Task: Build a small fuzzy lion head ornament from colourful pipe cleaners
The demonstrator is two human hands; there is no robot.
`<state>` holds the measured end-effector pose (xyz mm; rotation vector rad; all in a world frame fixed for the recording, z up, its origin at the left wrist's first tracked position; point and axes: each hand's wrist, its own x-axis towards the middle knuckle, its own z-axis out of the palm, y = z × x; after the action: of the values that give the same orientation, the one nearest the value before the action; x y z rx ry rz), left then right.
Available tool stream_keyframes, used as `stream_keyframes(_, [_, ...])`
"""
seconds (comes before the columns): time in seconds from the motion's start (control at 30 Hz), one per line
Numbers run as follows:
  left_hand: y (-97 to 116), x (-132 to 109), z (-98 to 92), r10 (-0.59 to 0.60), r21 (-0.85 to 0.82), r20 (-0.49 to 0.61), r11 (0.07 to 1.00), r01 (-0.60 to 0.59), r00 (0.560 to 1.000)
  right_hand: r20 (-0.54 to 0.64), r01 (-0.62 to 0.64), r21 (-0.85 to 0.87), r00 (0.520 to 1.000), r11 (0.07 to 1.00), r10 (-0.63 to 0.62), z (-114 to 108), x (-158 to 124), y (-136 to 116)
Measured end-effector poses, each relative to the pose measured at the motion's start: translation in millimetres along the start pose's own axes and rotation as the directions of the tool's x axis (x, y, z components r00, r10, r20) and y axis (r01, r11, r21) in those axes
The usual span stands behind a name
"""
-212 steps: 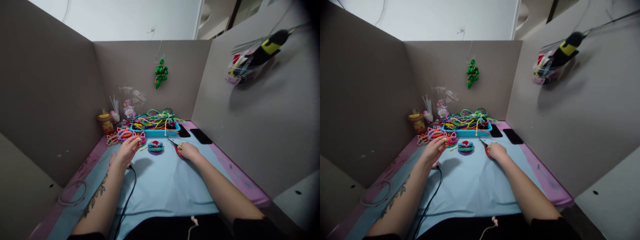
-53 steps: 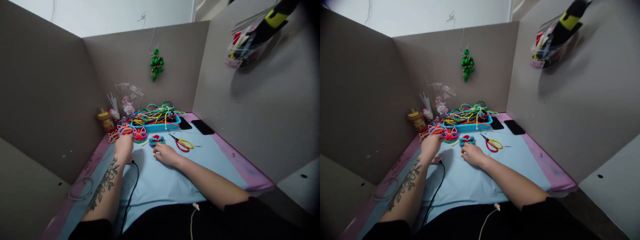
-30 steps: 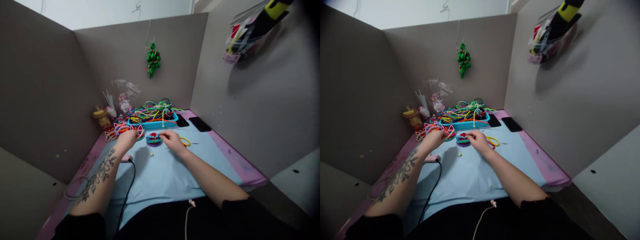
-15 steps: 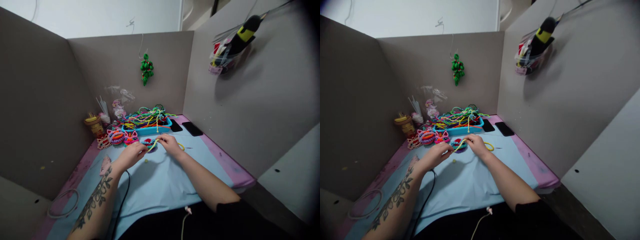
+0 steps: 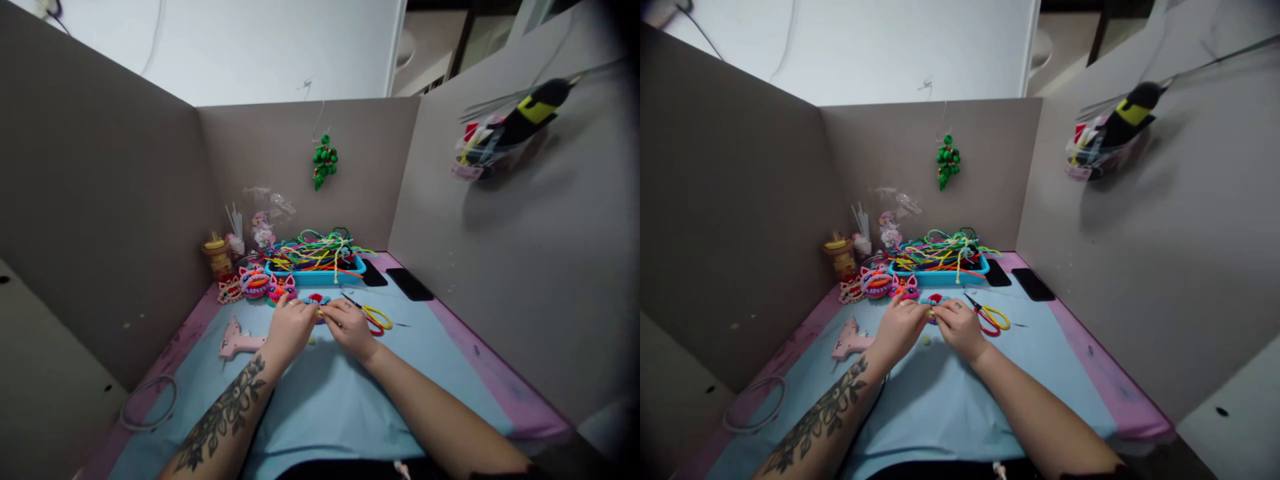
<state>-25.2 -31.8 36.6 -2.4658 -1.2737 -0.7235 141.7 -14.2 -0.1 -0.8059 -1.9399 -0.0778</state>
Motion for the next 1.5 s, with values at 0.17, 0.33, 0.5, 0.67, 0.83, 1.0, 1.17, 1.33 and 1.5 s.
stream_keyframes(0.17, [-5.6,-3.7,6.5,-0.015,0.039,0.021,0.999,0.014,1.000,0.002,-0.053,0.056,0.999,0.997,0.053,3.3,0.2,3.9])
stream_keyframes(0.33, [-5.9,-3.9,11.4,-0.043,0.011,0.027,0.999,0.042,0.999,0.026,-0.114,0.067,0.993,0.991,0.113,0.1,2.4,4.9])
stream_keyframes(0.5, [-1.3,4.1,11.6,-0.017,-0.043,0.092,0.999,0.021,0.996,0.178,-0.168,0.000,0.970,0.986,0.166,-11.8,5.7,5.8])
stream_keyframes(0.67, [-5.0,23.4,-5.0,0.104,-0.126,0.269,0.989,-0.072,0.958,0.289,-0.202,0.012,0.938,0.979,0.190,-23.0,13.8,7.5])
stream_keyframes(0.83, [-21.5,68.3,-4.7,0.200,-0.381,0.346,0.923,-0.058,0.917,0.088,-0.163,-0.130,0.981,0.978,0.175,-32.0,24.2,25.0])
stream_keyframes(1.0, [-27.2,117.7,22.4,0.214,-0.770,0.345,0.622,0.145,0.914,-0.171,-0.180,-0.262,0.976,0.948,0.138,-50.2,28.8,41.7])
stream_keyframes(1.17, [-18.6,132.5,38.9,0.144,-0.870,0.360,0.407,0.276,0.922,-0.241,-0.197,-0.235,0.961,0.952,0.139,-64.7,32.5,39.6])
stream_keyframes(1.33, [-5.4,118.9,30.8,0.080,-0.878,0.336,0.388,0.281,0.938,-0.157,-0.215,-0.123,0.968,0.969,0.195,-67.4,36.5,34.6])
stream_keyframes(1.5, [1.0,99.4,12.8,-0.014,-0.839,0.358,0.433,0.329,0.934,-0.087,-0.248,0.103,0.962,0.963,0.257,-68.4,39.1,26.4])
